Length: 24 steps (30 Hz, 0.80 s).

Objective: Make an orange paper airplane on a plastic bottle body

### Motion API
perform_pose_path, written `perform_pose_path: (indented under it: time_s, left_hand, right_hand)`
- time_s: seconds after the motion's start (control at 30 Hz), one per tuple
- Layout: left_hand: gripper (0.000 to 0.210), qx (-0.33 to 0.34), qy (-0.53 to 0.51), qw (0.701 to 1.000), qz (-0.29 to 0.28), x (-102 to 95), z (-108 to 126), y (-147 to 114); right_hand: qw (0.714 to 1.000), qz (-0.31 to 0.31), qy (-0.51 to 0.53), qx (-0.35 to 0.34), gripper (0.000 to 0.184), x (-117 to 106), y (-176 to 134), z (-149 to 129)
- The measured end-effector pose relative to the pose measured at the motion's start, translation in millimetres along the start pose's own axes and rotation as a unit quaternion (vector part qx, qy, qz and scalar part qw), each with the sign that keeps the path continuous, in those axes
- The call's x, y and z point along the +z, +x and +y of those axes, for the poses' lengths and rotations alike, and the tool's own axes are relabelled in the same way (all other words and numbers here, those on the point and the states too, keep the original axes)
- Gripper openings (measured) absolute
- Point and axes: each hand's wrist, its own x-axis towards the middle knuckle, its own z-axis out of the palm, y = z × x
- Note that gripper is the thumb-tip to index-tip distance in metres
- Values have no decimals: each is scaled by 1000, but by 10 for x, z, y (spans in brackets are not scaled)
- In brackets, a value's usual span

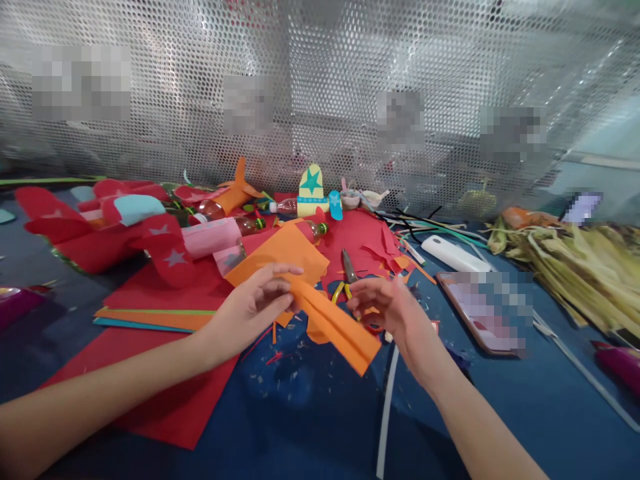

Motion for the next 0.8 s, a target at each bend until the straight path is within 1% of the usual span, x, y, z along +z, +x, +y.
perform_pose_path:
  time_s: [0.07,0.17,0.27,0.33,0.4,0.5,0.57,0.7,0.8]
  left_hand:
    - [27,31,52,998,-24,-1,6,-34]
    - [19,78,112,988,-68,16,1,-87]
    - [19,107,149,976,-118,33,-17,-116]
    - [23,119,156,970,-144,33,-38,-114]
    - [27,129,155,967,-154,26,-61,-100]
    - [30,133,160,963,-171,10,-75,-75]
    - [30,135,161,961,-183,3,-49,-66]
    - [20,134,139,963,-185,-3,69,-67]
    - [13,130,131,969,-164,-1,105,-69]
  right_hand:
    - [998,-52,-38,20,51,31,-17,-4]
    - [986,-131,-95,42,43,101,-48,28]
    - [976,-170,-124,63,31,148,-63,69]
    - [971,-179,-139,80,23,147,-63,82]
    - [969,-174,-148,91,18,130,-62,79]
    - [971,-160,-152,90,22,105,-76,56]
    - [972,-159,-155,75,24,101,-96,40]
    - [973,-150,-173,7,17,97,-133,28]
    - [968,-157,-195,-17,13,82,-140,27]
